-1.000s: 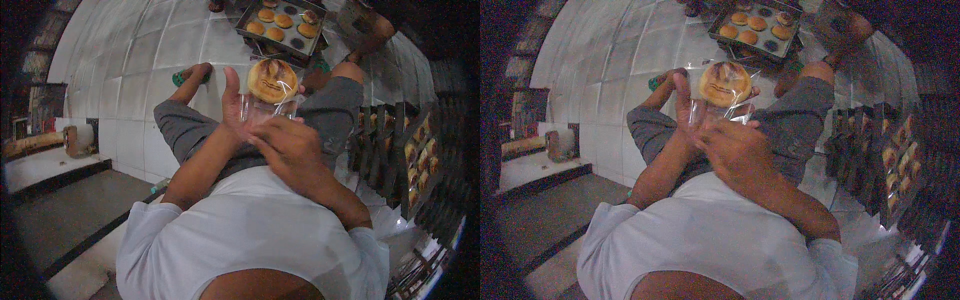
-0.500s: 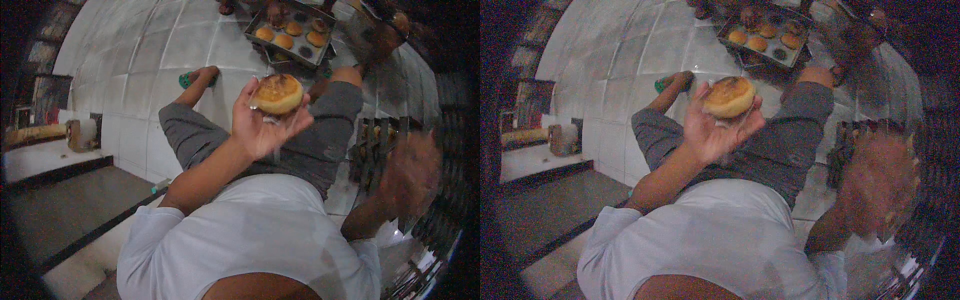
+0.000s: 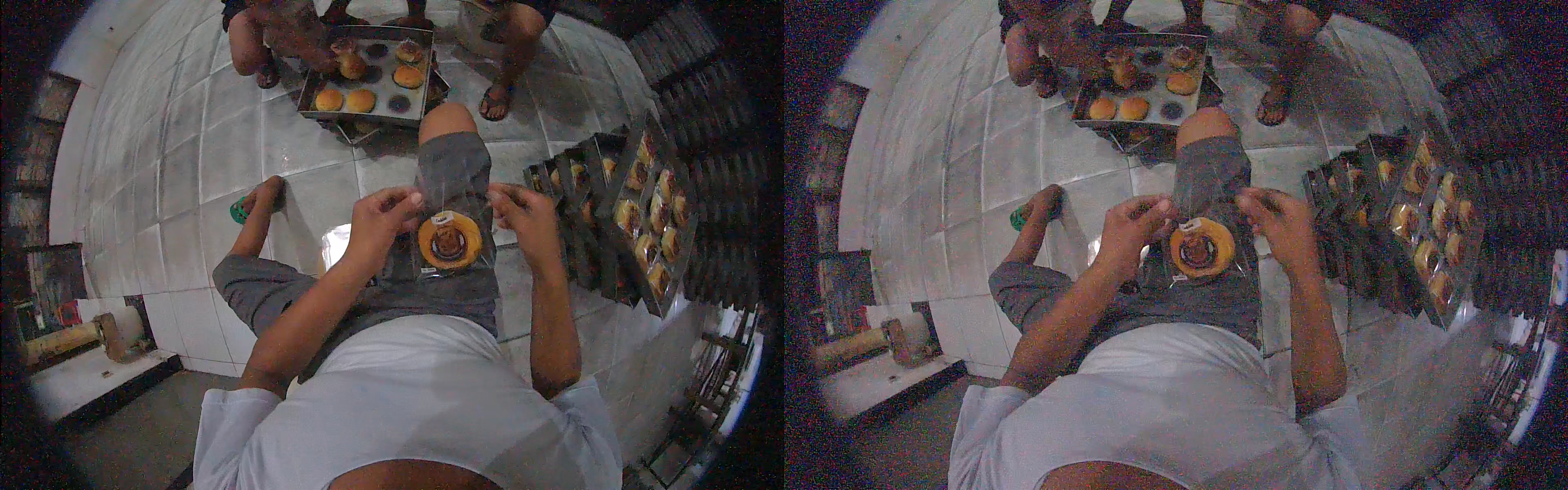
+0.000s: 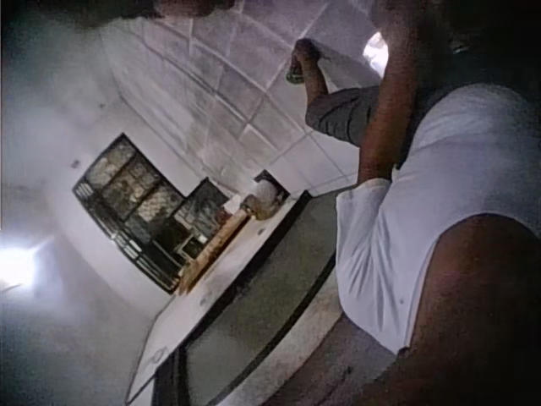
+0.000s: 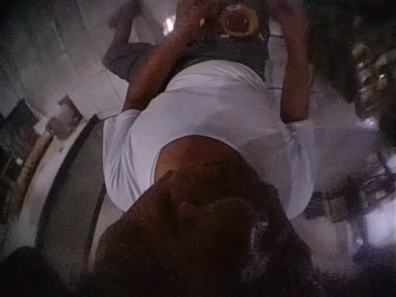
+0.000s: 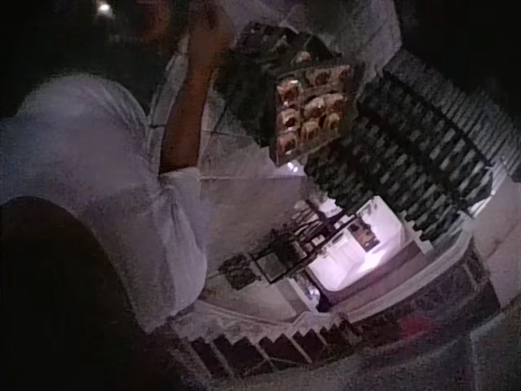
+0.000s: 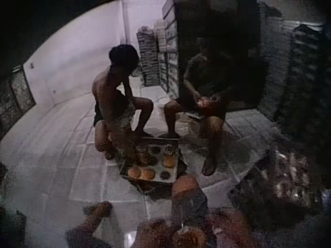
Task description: The person sits on the floor and repeatedly picks up round pastries from a metal tray, places them into clear plastic bags, and seals them. The packaged pastries are then placed into a larger tray. Other people are visible in the background performing similar tasks.
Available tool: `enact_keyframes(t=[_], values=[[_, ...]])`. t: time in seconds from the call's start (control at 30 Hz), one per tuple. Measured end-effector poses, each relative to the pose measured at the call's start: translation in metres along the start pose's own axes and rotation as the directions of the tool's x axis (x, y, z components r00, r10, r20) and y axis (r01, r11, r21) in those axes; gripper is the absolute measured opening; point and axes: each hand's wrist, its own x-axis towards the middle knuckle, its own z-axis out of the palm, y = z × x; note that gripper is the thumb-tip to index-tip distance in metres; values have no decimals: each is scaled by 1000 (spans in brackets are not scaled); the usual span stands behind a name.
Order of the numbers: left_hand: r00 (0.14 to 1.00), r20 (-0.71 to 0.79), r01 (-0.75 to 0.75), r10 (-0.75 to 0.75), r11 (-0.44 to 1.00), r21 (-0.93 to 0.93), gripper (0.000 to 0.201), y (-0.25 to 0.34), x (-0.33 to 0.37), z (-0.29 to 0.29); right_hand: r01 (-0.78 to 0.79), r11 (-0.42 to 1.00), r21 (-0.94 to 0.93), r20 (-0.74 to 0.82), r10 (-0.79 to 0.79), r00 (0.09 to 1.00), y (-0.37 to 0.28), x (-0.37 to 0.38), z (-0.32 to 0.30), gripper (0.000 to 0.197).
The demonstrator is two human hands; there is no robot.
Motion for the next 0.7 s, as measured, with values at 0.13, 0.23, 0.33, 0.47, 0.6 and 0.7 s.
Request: enact_keyframes(t=[0.13, 0.23, 0.33, 0.47, 0.6, 0.7], values=[[999, 45, 15, -13, 999, -32, 25, 18, -6, 0, -4, 999, 39, 310, -8, 951, 7, 25, 18, 25], [999, -34, 21, -20, 999, 39, 23, 14, -2, -10, -79, 961, 265, 254, 10, 967, 21, 30, 18, 24], [995, -92, -37, 29, 995, -94, 22, 34, -1, -17, -176, 759, 627, 183, 76, 980, 32, 36, 21, 15], [963, 38, -268, 267, 963, 38, 20, 88, -9, -24, -8, 836, 548, 3, 8, 1000, -23, 6, 31, 17], [950, 20, -303, 310, 909, 286, 22, 50, -55, -26, -76, 962, 264, 16, 75, 997, 4, -50, 13, 16], [976, 82, -216, 200, 885, 413, 24, -28, -69, -37, -269, 937, 225, -13, 278, 960, 51, -95, 23, 15]])
